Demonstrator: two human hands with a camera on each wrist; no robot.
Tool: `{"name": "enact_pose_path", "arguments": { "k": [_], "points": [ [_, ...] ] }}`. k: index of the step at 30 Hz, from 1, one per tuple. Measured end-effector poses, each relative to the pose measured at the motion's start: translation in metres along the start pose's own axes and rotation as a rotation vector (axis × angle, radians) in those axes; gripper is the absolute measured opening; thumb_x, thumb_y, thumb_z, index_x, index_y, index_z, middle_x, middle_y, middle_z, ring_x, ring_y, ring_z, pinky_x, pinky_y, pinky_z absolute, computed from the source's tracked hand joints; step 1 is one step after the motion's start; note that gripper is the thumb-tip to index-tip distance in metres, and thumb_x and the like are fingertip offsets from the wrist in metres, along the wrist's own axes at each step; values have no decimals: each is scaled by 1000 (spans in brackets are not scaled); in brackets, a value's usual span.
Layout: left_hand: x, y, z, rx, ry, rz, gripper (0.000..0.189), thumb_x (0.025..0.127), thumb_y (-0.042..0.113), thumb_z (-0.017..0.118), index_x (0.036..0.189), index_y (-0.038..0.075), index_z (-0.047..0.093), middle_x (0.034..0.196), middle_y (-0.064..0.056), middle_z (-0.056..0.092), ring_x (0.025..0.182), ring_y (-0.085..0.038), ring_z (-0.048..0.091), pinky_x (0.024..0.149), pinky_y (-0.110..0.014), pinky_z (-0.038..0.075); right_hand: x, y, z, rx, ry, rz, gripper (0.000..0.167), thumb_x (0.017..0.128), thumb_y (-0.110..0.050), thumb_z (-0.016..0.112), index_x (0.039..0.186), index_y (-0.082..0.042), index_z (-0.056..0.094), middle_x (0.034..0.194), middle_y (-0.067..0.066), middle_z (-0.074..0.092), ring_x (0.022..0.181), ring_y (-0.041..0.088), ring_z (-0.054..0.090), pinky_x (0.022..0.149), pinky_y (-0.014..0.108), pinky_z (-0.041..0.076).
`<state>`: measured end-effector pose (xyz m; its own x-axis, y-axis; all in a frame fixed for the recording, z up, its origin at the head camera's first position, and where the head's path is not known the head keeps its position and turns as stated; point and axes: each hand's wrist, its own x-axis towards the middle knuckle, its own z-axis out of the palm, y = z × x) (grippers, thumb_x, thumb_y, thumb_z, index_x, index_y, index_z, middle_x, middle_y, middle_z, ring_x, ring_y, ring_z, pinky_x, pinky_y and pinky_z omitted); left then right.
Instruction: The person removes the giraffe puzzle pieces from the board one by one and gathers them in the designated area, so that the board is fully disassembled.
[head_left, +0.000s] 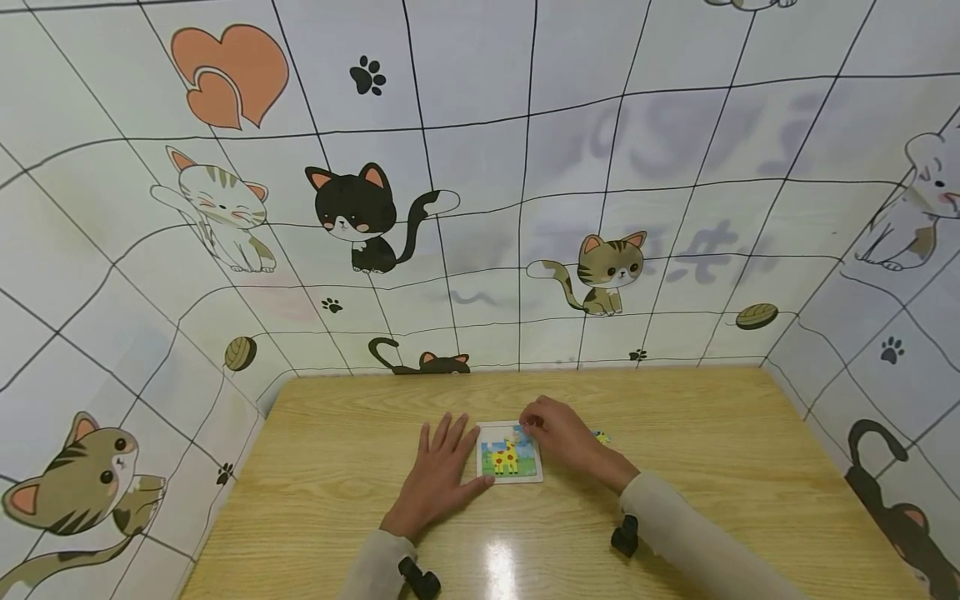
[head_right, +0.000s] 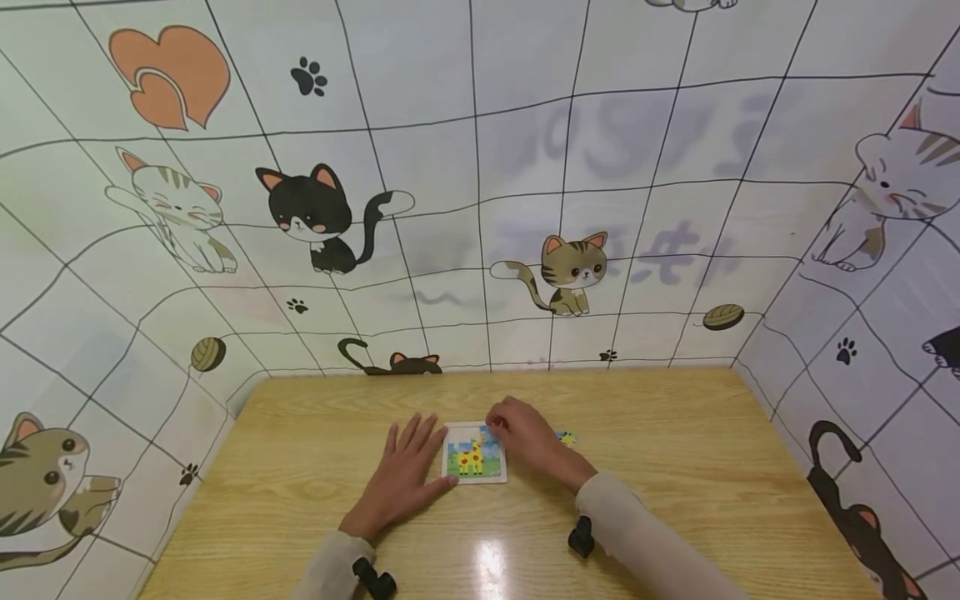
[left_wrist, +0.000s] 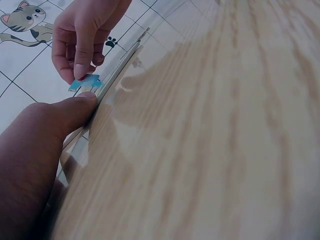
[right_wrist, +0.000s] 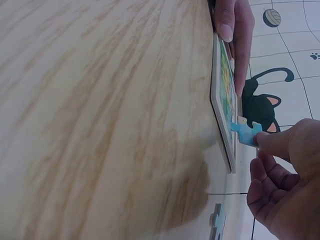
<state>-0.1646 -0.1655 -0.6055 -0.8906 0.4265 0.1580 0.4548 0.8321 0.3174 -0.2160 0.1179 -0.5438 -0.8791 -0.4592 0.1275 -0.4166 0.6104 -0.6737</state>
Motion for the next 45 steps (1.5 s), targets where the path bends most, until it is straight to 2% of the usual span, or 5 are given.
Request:
{"name": "enact_pose_path", "arguments": {
  "k": [10,22,29,37,45],
  "points": [
    [-1,-1,0,0,8,5,95,103,80,47,174,18,38,183,-10,24,170,-37,11,132,-69,2,-2,3,0,70,11,-42,6,104,-2,74,106,-7,77,101,-5,69,90,11,62,78,29,55],
    [-1,0,-1,4,-1,4,95,104,80,47,174,18,37,183,-11,24,170,-38,13,133,-68,3,-8,5,-19,139,128,-116,7,104,-8,77,107,-13,80,102,-3,74,84,10,61,70,28,54],
    [-2,0,-1,1,6,10,94,104,79,47,174,18,37,182,-11,24,170,-38,12,133,-68,2,-16,8,-36,122,198,-114,10,103,-5,78,108,-14,79,100,0,75,76,10,57,66,27,51],
    [-2,-1,-1,8,7,11,94,104,80,45,174,18,36,183,-11,23,170,-36,11,133,-67,2,-25,16,-48,92,268,-113,12,101,-4,80,106,-15,79,97,-7,73,78,10,59,68,27,51],
    [-2,0,-2,-5,-1,5,94,104,80,46,174,18,36,183,-11,22,170,-37,10,133,-67,1,-35,25,-55,75,305,-102,11,101,-4,79,106,-14,79,97,-5,75,80,10,62,69,27,51]
  ]
}}
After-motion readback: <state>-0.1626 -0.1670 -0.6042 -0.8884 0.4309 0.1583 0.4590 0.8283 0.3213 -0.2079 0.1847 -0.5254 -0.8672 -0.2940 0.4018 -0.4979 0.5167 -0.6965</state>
